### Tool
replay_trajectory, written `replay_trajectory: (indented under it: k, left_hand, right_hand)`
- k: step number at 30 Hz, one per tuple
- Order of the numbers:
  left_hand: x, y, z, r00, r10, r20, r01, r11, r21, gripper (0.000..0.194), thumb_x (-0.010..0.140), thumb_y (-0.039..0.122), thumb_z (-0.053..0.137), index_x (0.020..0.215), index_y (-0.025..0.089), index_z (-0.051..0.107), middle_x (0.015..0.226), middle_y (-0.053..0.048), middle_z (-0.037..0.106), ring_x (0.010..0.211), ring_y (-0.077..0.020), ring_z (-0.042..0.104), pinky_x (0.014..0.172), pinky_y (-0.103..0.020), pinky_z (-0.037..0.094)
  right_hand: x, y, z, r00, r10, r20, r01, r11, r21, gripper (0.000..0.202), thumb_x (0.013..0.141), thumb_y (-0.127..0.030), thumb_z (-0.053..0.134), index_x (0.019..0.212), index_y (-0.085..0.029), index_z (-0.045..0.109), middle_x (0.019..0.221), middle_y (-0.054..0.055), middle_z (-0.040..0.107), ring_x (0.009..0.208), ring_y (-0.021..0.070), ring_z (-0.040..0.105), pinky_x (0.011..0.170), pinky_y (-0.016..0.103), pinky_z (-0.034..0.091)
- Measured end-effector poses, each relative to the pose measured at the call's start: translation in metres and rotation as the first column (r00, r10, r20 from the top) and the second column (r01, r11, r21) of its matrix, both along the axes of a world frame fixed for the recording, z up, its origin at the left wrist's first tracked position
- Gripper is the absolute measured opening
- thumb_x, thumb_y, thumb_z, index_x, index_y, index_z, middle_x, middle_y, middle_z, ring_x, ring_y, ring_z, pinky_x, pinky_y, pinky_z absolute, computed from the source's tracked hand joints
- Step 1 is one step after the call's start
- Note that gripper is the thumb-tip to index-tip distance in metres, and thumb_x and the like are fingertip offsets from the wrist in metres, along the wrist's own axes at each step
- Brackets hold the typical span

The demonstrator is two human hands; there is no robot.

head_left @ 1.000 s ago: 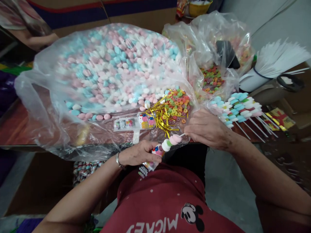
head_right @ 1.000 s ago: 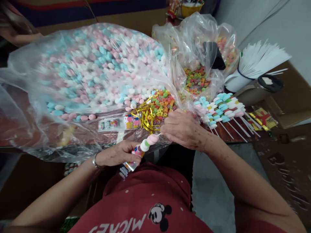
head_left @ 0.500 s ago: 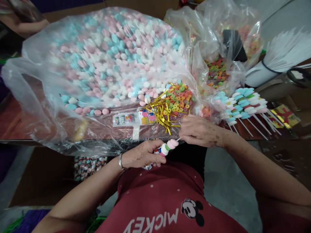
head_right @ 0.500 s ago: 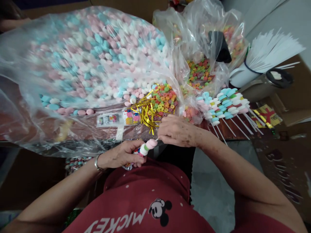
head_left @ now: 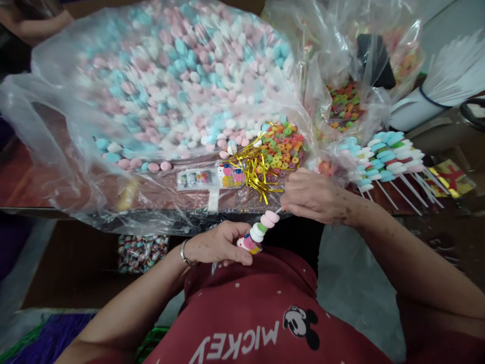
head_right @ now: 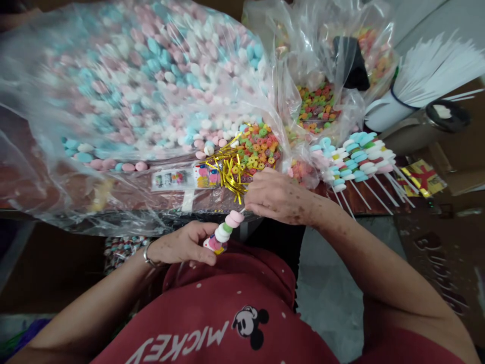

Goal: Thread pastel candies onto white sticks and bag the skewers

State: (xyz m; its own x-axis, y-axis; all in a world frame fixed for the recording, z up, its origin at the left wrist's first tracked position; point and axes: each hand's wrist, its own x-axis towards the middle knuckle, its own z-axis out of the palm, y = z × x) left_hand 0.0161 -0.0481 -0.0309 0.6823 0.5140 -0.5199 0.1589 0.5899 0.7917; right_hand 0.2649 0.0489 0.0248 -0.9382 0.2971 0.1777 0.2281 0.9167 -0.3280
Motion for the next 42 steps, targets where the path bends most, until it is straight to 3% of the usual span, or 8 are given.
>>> replay_trajectory:
  k: [3,6,11,17,23,30,37,42]
  left_hand:
    - [0.001,-0.002,-0.004,0.983,0.182,0.012,-0.182,0.982,0.046,0.042,0.065,0.039,0.08,0.087,0.016,0.052,0.06,0.007,0.053,0.043,-0.005,0.042,0.041,-0.017,0.033]
    - [0.002,-0.003,-0.008,0.958,0.282,-0.043,-0.264,0.933,0.245,0.04,0.073,0.041,0.075,0.095,0.017,0.052,0.061,0.006,0.052,0.047,-0.0066,0.044,0.044,-0.018,0.033]
    - [0.001,0.002,-0.009,0.935,0.249,-0.252,-0.004,0.718,0.696,0.029,0.081,0.035,0.068,0.101,0.017,0.056,0.071,0.004,0.054,0.061,-0.0096,0.045,0.056,-0.021,0.034]
    - [-0.002,0.005,-0.007,0.942,0.215,-0.257,0.043,0.684,0.728,0.03,0.085,0.04,0.064,0.101,0.017,0.055,0.069,0.006,0.051,0.059,-0.0094,0.043,0.057,-0.021,0.034]
    - [-0.002,0.004,-0.01,0.911,0.34,-0.233,0.018,0.532,0.846,0.025,0.086,0.032,0.063,0.105,0.018,0.054,0.073,0.004,0.056,0.061,-0.01,0.048,0.057,-0.02,0.036]
    - [0.004,0.009,-0.005,0.961,0.12,-0.249,0.122,0.623,0.773,0.032,0.083,0.038,0.066,0.104,0.017,0.056,0.077,0.0,0.059,0.066,-0.0142,0.052,0.061,-0.024,0.039]
    - [0.001,0.005,0.001,0.972,0.227,-0.052,-0.188,0.894,0.406,0.055,0.075,0.036,0.075,0.119,0.02,0.047,0.095,-0.001,0.061,0.075,-0.0128,0.052,0.067,-0.023,0.042]
    - [0.007,0.001,-0.002,0.979,0.19,-0.07,-0.158,0.931,0.328,0.041,0.076,0.037,0.073,0.107,0.017,0.055,0.08,0.002,0.056,0.066,-0.0105,0.048,0.062,-0.023,0.041]
  right_hand:
    - [0.001,-0.007,0.002,0.997,-0.068,-0.021,0.069,0.994,0.08,0.031,0.097,-0.023,0.04,0.072,-0.018,0.058,0.066,0.002,0.055,0.07,0.0161,0.042,0.068,0.031,0.03]
    - [0.003,-0.017,-0.001,0.989,-0.138,-0.056,0.144,0.982,0.121,0.032,0.094,-0.021,0.044,0.065,-0.018,0.055,0.061,0.0,0.053,0.066,0.0151,0.041,0.066,0.03,0.03]
    - [0.001,-0.021,-0.007,0.989,-0.128,-0.069,0.136,0.983,0.122,0.032,0.091,-0.017,0.047,0.061,-0.018,0.055,0.057,-0.001,0.052,0.062,0.0135,0.04,0.064,0.029,0.029]
    - [0.002,-0.011,0.003,0.995,-0.086,-0.058,0.095,0.979,0.181,0.031,0.094,-0.019,0.046,0.066,-0.017,0.058,0.062,0.001,0.055,0.067,0.0149,0.04,0.067,0.031,0.028]
    - [-0.002,-0.011,0.002,0.99,-0.14,-0.031,0.143,0.979,0.145,0.033,0.092,-0.019,0.045,0.06,-0.018,0.054,0.057,-0.001,0.052,0.063,0.0138,0.039,0.064,0.029,0.027]
    - [-0.022,-0.013,-0.001,1.0,0.002,-0.031,0.005,0.972,0.233,0.031,0.096,-0.023,0.044,0.068,-0.018,0.057,0.066,0.0,0.056,0.07,0.0155,0.041,0.07,0.031,0.028]
    - [-0.014,0.001,-0.005,0.999,-0.031,0.035,0.03,0.999,0.045,0.033,0.094,-0.02,0.043,0.066,-0.017,0.059,0.063,0.0,0.059,0.063,0.0129,0.043,0.067,0.029,0.028]
    - [-0.024,-0.001,-0.011,0.994,-0.005,0.111,0.017,0.995,-0.103,0.032,0.09,-0.019,0.047,0.062,-0.017,0.061,0.062,0.0,0.061,0.062,0.0117,0.045,0.067,0.029,0.029]
